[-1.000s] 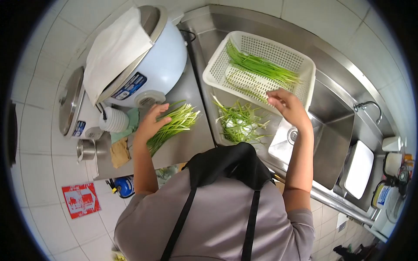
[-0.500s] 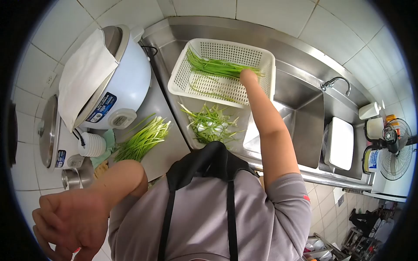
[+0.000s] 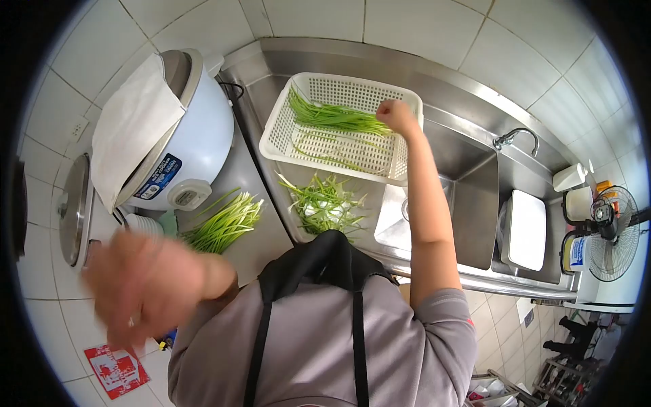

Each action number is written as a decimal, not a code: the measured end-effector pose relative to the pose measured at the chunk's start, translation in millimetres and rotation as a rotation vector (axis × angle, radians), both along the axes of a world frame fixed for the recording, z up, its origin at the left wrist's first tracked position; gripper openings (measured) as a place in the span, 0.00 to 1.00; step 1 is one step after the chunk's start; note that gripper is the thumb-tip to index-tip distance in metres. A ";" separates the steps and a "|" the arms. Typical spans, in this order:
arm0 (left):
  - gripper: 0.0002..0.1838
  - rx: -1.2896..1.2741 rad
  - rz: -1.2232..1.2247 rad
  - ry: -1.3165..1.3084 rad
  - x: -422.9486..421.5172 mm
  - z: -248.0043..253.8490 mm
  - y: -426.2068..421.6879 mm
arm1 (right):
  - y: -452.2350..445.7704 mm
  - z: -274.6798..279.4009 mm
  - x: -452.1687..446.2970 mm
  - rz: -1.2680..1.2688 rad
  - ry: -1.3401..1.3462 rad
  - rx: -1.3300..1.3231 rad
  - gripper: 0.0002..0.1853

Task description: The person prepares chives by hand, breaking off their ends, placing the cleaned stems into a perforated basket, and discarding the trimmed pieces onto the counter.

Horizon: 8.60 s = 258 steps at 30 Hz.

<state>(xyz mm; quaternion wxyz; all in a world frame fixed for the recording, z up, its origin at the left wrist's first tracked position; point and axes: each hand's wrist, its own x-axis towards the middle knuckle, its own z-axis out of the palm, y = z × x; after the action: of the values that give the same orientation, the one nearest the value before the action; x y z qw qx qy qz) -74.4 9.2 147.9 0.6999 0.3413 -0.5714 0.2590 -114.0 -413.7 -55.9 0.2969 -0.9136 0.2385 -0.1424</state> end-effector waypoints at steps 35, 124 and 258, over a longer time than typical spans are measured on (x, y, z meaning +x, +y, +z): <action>0.15 1.104 0.248 0.235 62.1 -140.5 -150.9 | 64.9 129.8 -95.8 -0.167 -0.978 0.519 0.07; 0.12 0.239 -0.586 0.850 69.3 -37.0 -176.0 | 181.5 81.0 -14.4 0.102 -0.726 1.329 0.07; 0.15 1.059 0.026 0.048 75.8 -142.7 -113.8 | -9.9 49.5 0.4 -0.122 0.253 -0.491 0.10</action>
<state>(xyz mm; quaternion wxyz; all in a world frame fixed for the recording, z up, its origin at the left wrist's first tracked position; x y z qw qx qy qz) 1.4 -104.7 5.2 0.4414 0.6609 -0.6035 -0.0646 -113.6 -423.7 -6.3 0.0253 -0.9526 0.2867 -0.0985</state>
